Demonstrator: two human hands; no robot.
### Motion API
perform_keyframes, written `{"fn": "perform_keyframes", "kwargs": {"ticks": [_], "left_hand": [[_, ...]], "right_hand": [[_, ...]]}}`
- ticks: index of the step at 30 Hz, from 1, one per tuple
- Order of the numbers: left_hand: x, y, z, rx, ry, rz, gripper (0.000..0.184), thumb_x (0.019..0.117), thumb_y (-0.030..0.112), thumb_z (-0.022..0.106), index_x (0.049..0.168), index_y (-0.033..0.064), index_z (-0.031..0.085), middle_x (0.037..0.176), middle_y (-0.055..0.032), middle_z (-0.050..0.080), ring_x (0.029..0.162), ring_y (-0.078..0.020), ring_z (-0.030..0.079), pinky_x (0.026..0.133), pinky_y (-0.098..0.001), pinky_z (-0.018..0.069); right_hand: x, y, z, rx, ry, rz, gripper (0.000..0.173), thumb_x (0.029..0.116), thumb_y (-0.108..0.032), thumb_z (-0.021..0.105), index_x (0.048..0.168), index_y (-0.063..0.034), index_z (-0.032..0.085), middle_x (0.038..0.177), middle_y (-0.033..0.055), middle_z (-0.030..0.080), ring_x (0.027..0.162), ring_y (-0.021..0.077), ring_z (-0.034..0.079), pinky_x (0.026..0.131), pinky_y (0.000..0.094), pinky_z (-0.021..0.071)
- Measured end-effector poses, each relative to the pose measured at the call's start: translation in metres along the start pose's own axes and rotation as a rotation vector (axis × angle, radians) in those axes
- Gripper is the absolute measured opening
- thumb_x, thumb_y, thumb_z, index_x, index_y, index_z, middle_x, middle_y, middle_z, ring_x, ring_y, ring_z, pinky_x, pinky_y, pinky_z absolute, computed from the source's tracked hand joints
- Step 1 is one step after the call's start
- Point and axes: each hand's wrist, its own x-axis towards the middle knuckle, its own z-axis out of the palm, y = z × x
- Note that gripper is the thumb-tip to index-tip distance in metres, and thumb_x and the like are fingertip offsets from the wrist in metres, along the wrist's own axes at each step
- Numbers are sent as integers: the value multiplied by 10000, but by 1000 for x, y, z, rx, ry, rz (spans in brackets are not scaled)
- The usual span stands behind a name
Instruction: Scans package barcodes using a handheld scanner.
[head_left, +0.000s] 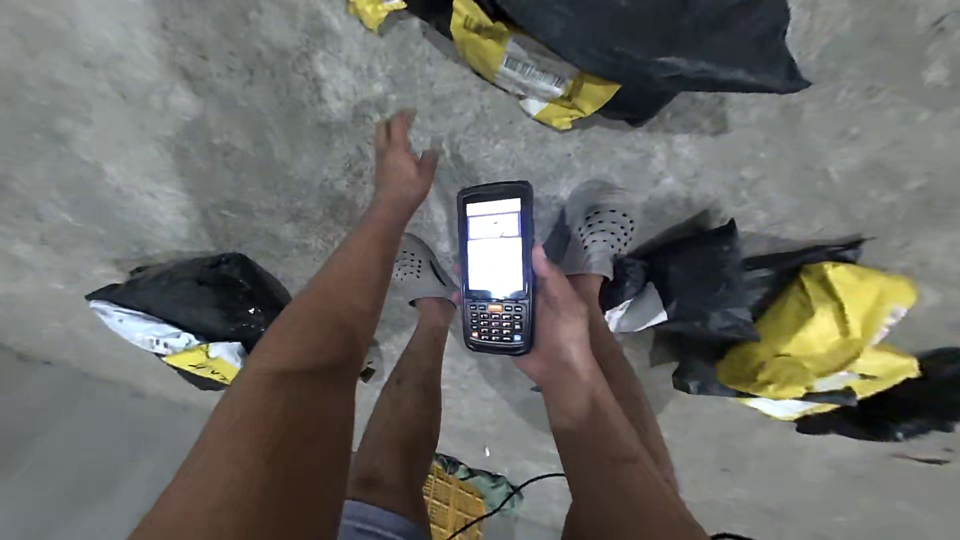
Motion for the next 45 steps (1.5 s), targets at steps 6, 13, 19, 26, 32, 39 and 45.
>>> {"fn": "perform_keyframes", "kwargs": {"ticks": [6, 13, 19, 26, 32, 39, 45], "left_hand": [[108, 92, 12, 171, 97, 181, 647, 871, 349, 745, 1430, 70, 577, 1492, -203, 492, 1403, -349, 443, 1188, -468, 345], [76, 73, -4, -135, -35, 217, 323, 1051, 251, 551, 1240, 19, 672, 1251, -121, 671, 1177, -140, 627, 1045, -327, 497], [53, 25, -6, -345, 113, 49, 328, 1088, 255, 456, 1198, 25, 662, 1085, -78, 700, 1015, -105, 675, 938, -329, 561], [47, 14, 2, -319, 196, 57, 290, 1032, 172, 530, 1240, -8, 621, 1137, -115, 675, 1050, -125, 653, 947, -312, 543], [44, 12, 9, -490, 233, 67, 200, 968, 136, 618, 1111, -3, 631, 992, -86, 704, 914, -136, 699, 850, -333, 598], [32, 12, 16, -513, 223, 12, 229, 1007, 171, 594, 1120, -28, 616, 976, -109, 683, 883, -152, 692, 825, -353, 600], [2, 20, 35, -583, 151, -111, 208, 1034, 176, 572, 1131, -6, 602, 961, -99, 683, 854, -151, 692, 800, -356, 604]], "right_hand": [[4, 3, -12, 93, 69, 20, 585, 1099, -501, 175, 1389, -105, 494, 1154, 229, 670, 987, 354, 706, 847, 506, 603], [-1, -15, -15, 149, 242, 101, 611, 1095, -511, 187, 1365, -82, 528, 1112, 270, 666, 925, 406, 701, 773, 552, 604], [-2, -10, -16, 269, 118, 207, 628, 1078, -539, 181, 1353, -100, 536, 1147, 272, 655, 952, 399, 697, 794, 539, 599], [-2, -7, -8, 330, -5, 251, 637, 1072, -550, 184, 1351, -106, 545, 1186, 264, 651, 969, 385, 700, 813, 518, 603], [0, -9, -9, 278, 10, 220, 634, 1076, -543, 174, 1364, -110, 536, 1188, 269, 648, 965, 389, 699, 811, 521, 604], [-1, -23, -18, 332, -177, 145, 588, 1045, -572, 293, 1387, -163, 540, 1289, 259, 611, 1034, 402, 685, 828, 523, 600], [0, -30, -19, 313, -207, 103, 572, 1021, -573, 381, 1384, -158, 536, 1287, 261, 610, 1028, 400, 687, 826, 530, 601]]}}
